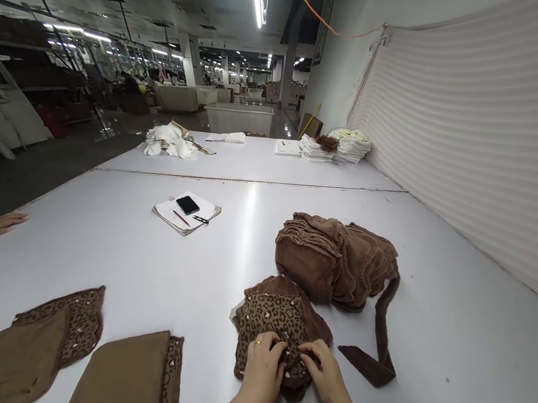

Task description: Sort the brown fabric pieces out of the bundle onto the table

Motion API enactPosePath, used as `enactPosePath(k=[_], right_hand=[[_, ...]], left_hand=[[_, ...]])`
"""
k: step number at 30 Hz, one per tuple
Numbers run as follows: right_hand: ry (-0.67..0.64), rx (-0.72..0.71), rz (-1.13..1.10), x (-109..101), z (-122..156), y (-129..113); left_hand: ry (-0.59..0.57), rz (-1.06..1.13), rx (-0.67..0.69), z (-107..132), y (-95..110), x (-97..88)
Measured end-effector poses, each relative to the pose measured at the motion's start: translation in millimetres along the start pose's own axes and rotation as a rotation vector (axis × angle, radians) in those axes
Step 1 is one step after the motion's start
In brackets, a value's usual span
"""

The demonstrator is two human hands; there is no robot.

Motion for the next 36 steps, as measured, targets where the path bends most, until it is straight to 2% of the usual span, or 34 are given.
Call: enactPosePath(k=[6, 14, 20, 25, 31, 36], right_hand=[[0.029, 0.028, -0.102, -8.2, -3.3, -4.9], [0.118, 0.105, -0.209, -4.6, -3.2, -4.2], [0.016, 0.049, -0.143, -1.6, 3.7, -16.7], [0.009, 0.068, -0.172, -6.7, 1.0, -20.4], [-0.070, 0.142, -0.257, -6.2, -6.7, -18.6], [-0.099, 0.027, -0.163, -9.1, -7.0, -33.0]], left_hand=[[0.040, 0.037, 0.063, -4.1, 10.2, -1.8], [0.015, 0.105, 0.025, -9.1, 19.6, -9.0], [0.046, 0.118, 0.010, -6.4, 19.3, -11.0], [0.098, 0.117, 0.074, 1.2, 19.6, -14.4], [0.079, 0.193, 0.012, 7.3, 25.1, -18.9], [0.058, 0.202, -0.019, 7.2, 29.9, -18.4]])
Point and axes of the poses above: each hand's wrist, its own z-axis away from the middle knuckle, its own x-axis out of the palm, y = z × x, the point moved 1 cm from there along -z, towards the middle knuckle, and after that the axes turned 6 degrees about -x, right-handed, at the moved point
